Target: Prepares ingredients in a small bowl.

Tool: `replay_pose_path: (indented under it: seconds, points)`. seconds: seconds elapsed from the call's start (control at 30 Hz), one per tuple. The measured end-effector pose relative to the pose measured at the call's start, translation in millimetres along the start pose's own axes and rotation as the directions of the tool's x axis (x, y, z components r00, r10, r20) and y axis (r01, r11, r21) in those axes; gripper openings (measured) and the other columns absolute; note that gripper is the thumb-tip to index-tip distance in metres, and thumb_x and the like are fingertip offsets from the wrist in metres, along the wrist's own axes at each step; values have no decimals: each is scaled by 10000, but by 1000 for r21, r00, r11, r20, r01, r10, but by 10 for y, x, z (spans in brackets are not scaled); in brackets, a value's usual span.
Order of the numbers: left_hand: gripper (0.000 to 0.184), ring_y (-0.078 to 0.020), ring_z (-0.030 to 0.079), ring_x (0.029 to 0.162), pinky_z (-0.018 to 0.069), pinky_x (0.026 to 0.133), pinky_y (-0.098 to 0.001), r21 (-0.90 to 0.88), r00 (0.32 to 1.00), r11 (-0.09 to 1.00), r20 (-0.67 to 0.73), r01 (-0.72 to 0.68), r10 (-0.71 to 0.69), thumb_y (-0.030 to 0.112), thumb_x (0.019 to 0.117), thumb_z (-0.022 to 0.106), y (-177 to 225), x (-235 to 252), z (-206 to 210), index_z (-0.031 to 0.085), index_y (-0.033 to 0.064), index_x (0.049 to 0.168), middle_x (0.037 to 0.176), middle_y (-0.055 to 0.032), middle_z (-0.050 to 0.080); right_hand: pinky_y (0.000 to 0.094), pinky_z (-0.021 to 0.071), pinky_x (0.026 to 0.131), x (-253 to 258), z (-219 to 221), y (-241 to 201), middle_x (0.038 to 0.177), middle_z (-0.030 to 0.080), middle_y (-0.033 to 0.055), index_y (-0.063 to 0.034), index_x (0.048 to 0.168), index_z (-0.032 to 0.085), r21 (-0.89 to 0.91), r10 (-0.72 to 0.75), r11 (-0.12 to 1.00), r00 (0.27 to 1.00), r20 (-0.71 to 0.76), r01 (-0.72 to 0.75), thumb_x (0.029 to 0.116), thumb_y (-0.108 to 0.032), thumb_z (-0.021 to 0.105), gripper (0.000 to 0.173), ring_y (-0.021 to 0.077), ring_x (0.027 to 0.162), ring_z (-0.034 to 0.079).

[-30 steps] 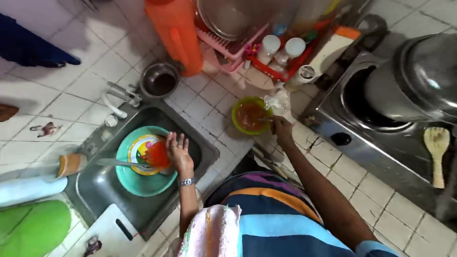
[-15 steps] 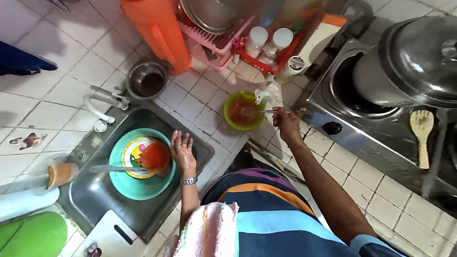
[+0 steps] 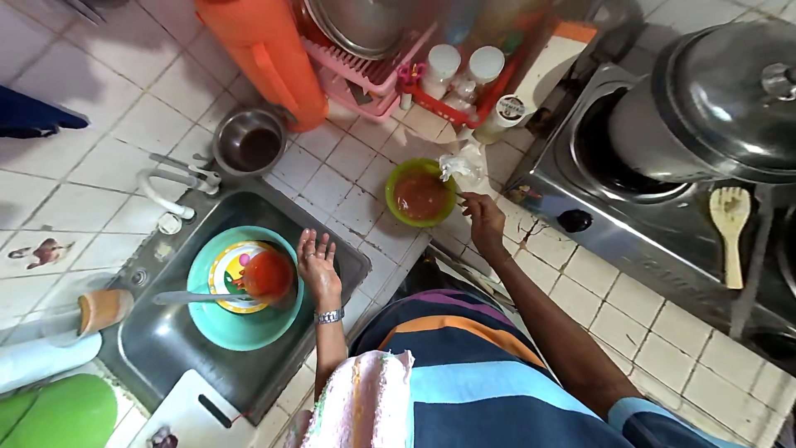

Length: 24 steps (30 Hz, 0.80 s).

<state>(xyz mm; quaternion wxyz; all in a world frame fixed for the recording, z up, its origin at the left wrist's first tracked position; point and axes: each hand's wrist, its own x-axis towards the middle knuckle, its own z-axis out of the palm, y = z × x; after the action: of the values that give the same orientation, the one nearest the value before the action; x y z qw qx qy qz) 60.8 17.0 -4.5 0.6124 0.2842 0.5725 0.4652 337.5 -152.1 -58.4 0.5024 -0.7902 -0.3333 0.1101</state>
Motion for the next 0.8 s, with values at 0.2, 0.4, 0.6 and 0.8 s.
replay_pose_path:
  seconds: [0.2,0.4,0.6,0.8]
  points:
    - [360,-183,648,1077,554,909,-373,0,1000,1000,-1,7,-7,163,1116,343,-18,18,-5,454,33,1432,1326,-101,570,242,511,539,76,102,-53,776,654,49,21,1200,650,309,441,850,897,28,-427,1102,-165,443,295,76,577,585]
    - [363,-186,653,1057,557,902,-378,-4,1000,1000,15,0,0,151,1114,326,-22,12,41,458,25,1428,1308,-107,580,220,488,544,206,74,-109,831,643,28,-43,1229,649,285,492,819,865,100,-499,1104,-239,473,291,60,592,561]
    - [369,-174,654,1042,557,894,-367,19,1000,1000,30,7,-7,163,1115,320,-4,0,24,444,22,1433,1292,-98,584,232,475,541,181,117,-97,753,585,23,2,1214,645,249,466,838,874,136,-486,1100,-197,476,285,62,559,514]
    - [338,-162,670,1018,571,874,-354,27,1000,1000,20,5,-6,194,1123,308,-34,7,-19,510,1,1313,1223,-80,625,233,511,544,162,119,-48,745,620,32,13,1195,627,274,497,809,854,156,-520,1094,-153,485,240,63,558,566]
